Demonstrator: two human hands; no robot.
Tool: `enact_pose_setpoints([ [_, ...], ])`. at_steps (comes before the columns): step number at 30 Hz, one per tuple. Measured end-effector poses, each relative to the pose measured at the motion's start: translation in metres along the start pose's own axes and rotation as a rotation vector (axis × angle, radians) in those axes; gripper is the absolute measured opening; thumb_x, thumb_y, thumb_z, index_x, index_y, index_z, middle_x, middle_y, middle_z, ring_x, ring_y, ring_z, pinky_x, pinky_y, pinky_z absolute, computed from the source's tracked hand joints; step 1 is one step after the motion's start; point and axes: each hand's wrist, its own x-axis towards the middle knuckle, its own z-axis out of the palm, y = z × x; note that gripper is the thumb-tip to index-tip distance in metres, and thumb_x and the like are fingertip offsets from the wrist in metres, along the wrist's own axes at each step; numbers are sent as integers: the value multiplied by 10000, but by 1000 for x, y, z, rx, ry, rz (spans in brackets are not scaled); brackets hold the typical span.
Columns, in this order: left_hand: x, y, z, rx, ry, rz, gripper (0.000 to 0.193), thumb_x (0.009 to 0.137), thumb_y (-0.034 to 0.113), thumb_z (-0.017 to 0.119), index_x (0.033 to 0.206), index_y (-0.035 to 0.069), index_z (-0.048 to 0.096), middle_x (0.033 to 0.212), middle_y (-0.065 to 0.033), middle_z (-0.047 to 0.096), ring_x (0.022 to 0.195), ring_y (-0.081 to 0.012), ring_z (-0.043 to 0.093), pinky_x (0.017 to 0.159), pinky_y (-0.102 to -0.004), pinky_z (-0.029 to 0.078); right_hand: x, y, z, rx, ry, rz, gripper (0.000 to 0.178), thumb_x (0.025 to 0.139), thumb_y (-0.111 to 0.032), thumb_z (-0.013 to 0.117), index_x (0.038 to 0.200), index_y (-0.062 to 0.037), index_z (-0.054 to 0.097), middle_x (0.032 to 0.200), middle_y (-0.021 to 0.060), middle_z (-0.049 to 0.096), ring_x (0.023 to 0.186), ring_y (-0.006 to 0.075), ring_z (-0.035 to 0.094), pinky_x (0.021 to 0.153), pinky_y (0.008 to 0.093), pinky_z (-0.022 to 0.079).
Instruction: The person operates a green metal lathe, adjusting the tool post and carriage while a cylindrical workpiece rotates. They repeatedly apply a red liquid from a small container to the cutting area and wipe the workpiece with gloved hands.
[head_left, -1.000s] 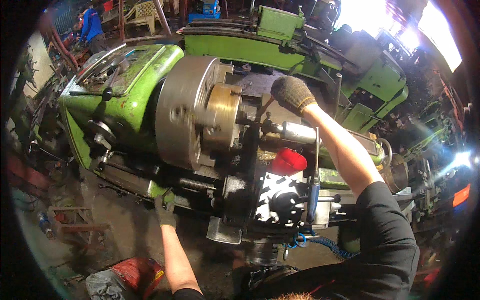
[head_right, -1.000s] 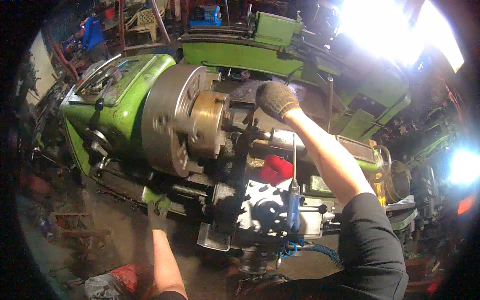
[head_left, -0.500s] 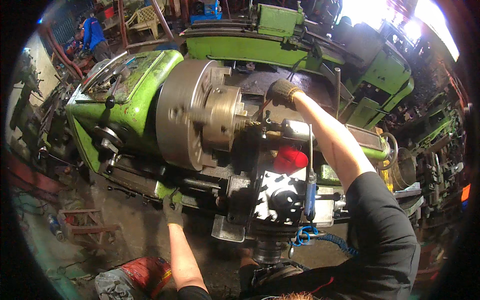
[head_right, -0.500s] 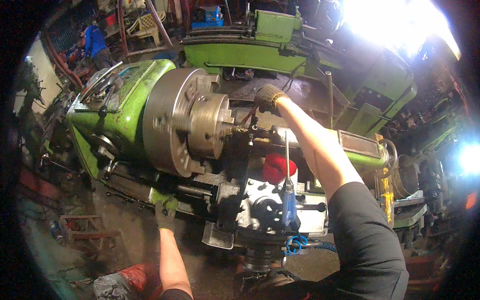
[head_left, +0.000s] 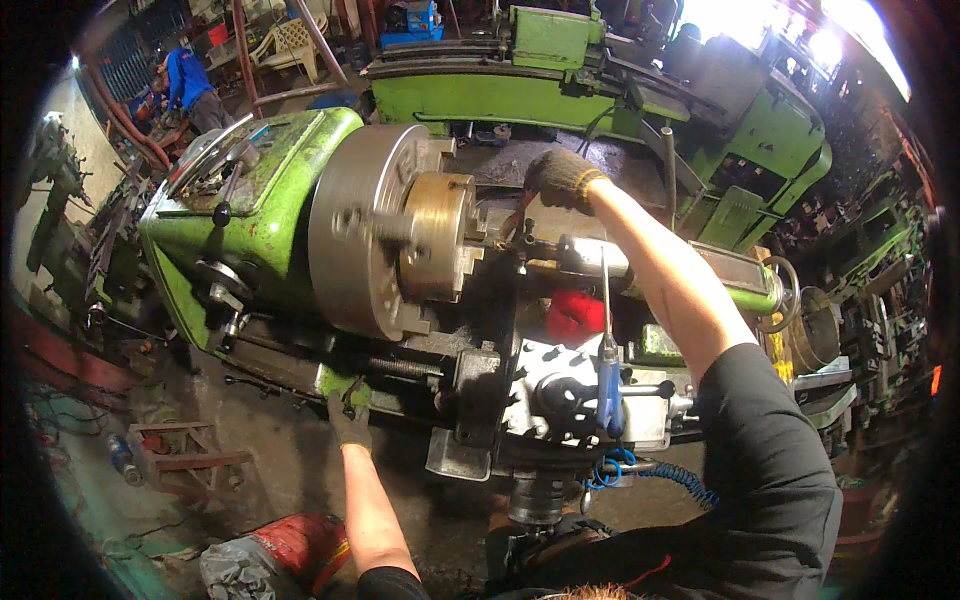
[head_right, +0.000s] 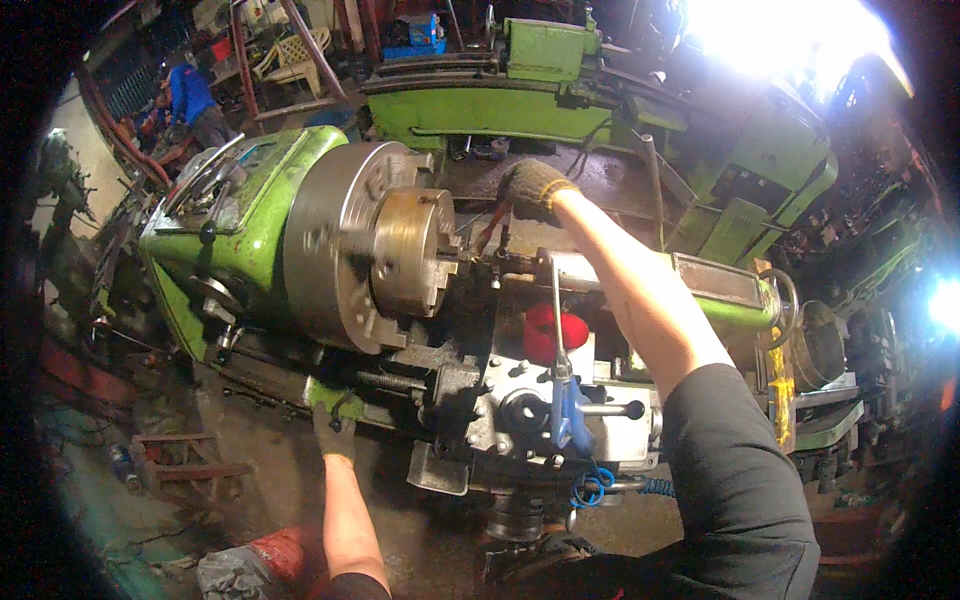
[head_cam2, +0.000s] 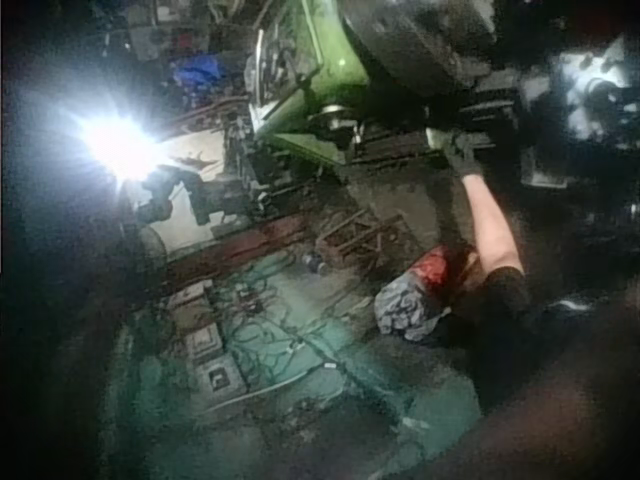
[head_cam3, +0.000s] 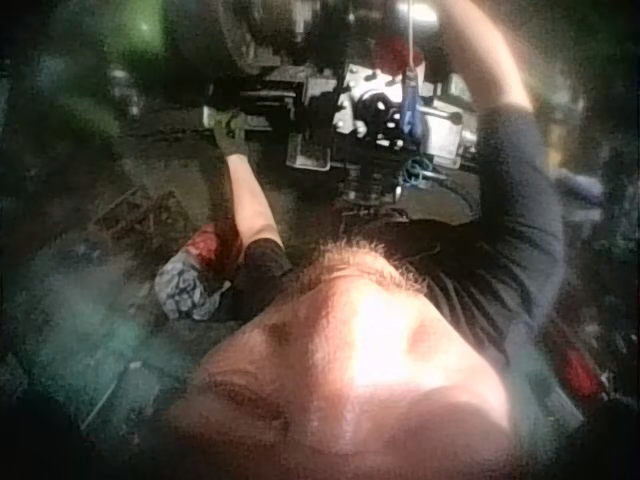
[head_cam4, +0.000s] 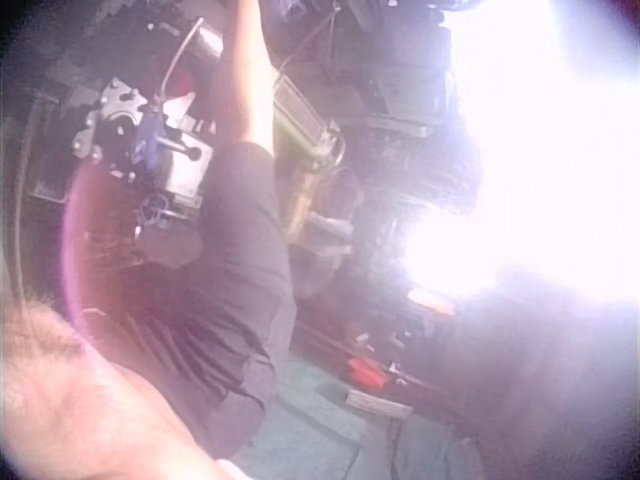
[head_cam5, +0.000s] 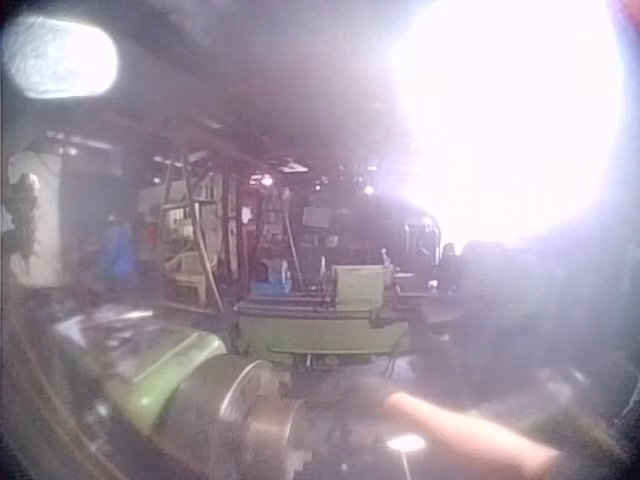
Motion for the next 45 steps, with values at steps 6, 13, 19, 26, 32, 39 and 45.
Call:
enact_pose_setpoints([
  [6, -48, 9, 24, -6, 162, -42, 759, 986, 545, 768, 1602, 161, 544, 1569, -124, 580, 1425, -316, 542, 1146, -521, 490, -125, 14, -7, 466, 375, 129, 282, 958, -96, 732, 1228, -71, 808, 986, 121, 792, 761, 167, 752, 654, 340, 610],
  [13, -162, 22, 137, 559, 155, 402, 452, 995, 159, 776, 1395, -23, 669, 1377, -146, 690, 1244, -245, 653, 1070, -436, 537, -315, -20, -10, 1031, 675, 644, 219, 1048, -168, 762, 1197, -6, 758, 1026, 114, 769, 815, 172, 771, 689, 321, 635],
  [19, -246, 97, 330, 1102, -662, 674, 351, 1084, 184, 652, 1319, -51, 764, 1275, -188, 800, 1231, -299, 739, 1119, -404, 535, -321, -46, 42, 894, 700, 429, 185, 982, -146, 798, 1139, -64, 850, 1039, 142, 833, 945, 295, 797, 885, 393, 623],
  [26, -215, 42, 469, 1861, -1082, 787, 426, 1086, 402, 586, 1242, 61, 787, 1164, -236, 783, 1087, -462, 734, 951, -543, 575, -290, -49, 88, 568, 544, 204, 290, 926, -266, 808, 1184, -137, 840, 1034, 138, 783, 995, 360, 766, 868, 502, 608],
  [32, -188, 8, 471, 1755, -1260, 1146, 378, 1032, 374, 604, 1182, 110, 830, 1122, -197, 802, 1027, -430, 756, 952, -554, 594, -295, -46, 116, 463, 479, 149, 261, 896, -250, 782, 1141, -160, 798, 922, 162, 704, 915, 402, 733, 822, 539, 590],
  [39, -234, 13, 485, 1940, -1170, 1010, 361, 1050, 383, 607, 1126, 111, 831, 1026, -196, 801, 959, -434, 766, 902, -569, 601, -294, -50, 139, 493, 535, 112, 267, 881, -204, 771, 1139, -135, 780, 848, 165, 681, 836, 412, 714, 743, 559, 550],
  [45, -243, 13, 495, 1970, -1213, 1035, 335, 1042, 379, 634, 1099, 119, 836, 988, -192, 802, 914, -435, 766, 868, -565, 602, -288, -49, 137, 329, 451, 136, 218, 868, -216, 762, 1068, -130, 769, 813, 157, 691, 765, 390, 726, 669, 544, 552],
])
